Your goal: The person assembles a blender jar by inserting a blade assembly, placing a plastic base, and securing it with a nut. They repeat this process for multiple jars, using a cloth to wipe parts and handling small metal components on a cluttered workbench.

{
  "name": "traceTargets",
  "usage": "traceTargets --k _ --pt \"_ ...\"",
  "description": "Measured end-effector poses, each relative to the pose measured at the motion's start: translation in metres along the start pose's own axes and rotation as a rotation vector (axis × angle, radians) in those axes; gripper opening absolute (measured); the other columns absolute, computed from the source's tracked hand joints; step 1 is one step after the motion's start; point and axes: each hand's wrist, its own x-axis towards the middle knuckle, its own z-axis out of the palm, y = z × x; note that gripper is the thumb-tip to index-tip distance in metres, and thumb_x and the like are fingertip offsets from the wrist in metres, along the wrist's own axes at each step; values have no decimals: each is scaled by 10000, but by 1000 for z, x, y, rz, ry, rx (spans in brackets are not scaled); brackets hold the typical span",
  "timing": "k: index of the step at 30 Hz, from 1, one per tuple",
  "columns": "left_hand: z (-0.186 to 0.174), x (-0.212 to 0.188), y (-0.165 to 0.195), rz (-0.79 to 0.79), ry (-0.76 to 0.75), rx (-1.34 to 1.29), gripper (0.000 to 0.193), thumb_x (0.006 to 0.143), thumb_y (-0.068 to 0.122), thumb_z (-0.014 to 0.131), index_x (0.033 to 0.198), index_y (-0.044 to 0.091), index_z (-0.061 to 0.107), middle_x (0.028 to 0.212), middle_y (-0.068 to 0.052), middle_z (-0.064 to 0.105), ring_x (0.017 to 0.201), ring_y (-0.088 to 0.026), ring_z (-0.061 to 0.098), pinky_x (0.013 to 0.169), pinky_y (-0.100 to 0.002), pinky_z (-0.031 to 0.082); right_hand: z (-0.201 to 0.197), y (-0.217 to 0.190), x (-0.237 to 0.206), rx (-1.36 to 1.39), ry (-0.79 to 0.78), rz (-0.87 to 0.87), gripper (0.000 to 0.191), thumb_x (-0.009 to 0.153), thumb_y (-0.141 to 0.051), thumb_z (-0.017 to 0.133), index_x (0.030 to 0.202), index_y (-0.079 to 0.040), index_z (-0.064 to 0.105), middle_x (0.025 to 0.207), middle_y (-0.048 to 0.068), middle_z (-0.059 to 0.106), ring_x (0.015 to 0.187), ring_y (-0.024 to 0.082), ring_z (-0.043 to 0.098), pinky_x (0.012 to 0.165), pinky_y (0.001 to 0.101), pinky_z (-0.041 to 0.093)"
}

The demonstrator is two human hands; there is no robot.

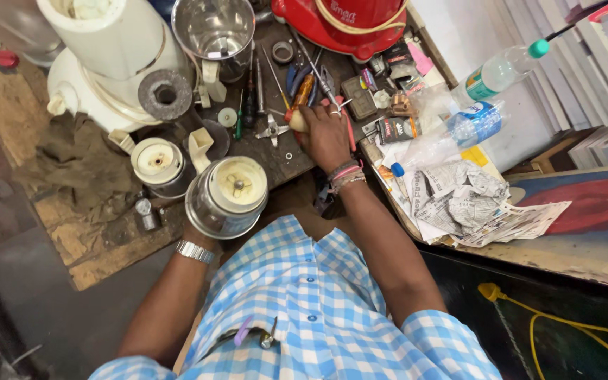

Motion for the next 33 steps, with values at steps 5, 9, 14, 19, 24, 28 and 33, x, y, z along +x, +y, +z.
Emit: traceTargets --k 5,9,14,19,24,28,33 --pt "-6 -2 0 1 20 -29 608 1005 176 672 1528 6 413 1477 -160 561 1339 -248 589 1140 -402 509 -14 36 17 436 157 309 639 755 -33 777 1348 -50 539 1183 180 648 1099 375 668 936 451 561" --pt "-2 2 -8 -25 -21 -22 607 1006 175 672 1528 3 414 1476 -161 561 1338 -249 588 1138 -403 509 -13 75 47 383 289 323 569 806 67 742 1336 -59 575 1260 194 689 1183 350 692 1010 408 590" --pt "-7 -5 -7 -12 9 -28 606 1006 174 672 1528 1 416 1476 -164 562 1337 -251 588 1137 -404 508 4 104 64 418 316 268 537 829 55 713 1340 -11 561 1261 210 667 1155 355 692 994 411 572" --pt "-16 -17 -5 3 69 -51 605 1007 172 671 1527 -2 418 1476 -166 562 1336 -252 587 1135 -405 508 17 77 17 331 406 251 271 946 8 679 1215 -23 663 1131 170 696 1036 348 700 924 431 552" --pt "-14 -13 -10 -10 47 -31 604 1007 171 671 1527 -5 419 1475 -169 562 1335 -253 587 1133 -406 507 27 11 -37 204 -42 117 194 761 -172 810 931 -86 779 895 181 631 870 397 627 745 508 500" --pt "-11 -12 -9 -24 35 -13 603 1008 170 671 1527 -7 421 1475 -171 562 1334 -254 586 1131 -407 507 22 0 -43 154 -65 201 171 821 -173 788 979 -110 796 943 148 653 919 370 634 797 499 510" --pt "-9 -10 -9 -39 23 -6 602 1009 169 671 1526 -10 422 1474 -173 563 1333 -255 586 1129 -408 506 17 18 -36 47 -34 239 138 865 -154 768 983 -88 791 1002 155 672 980 383 623 823 483 516"
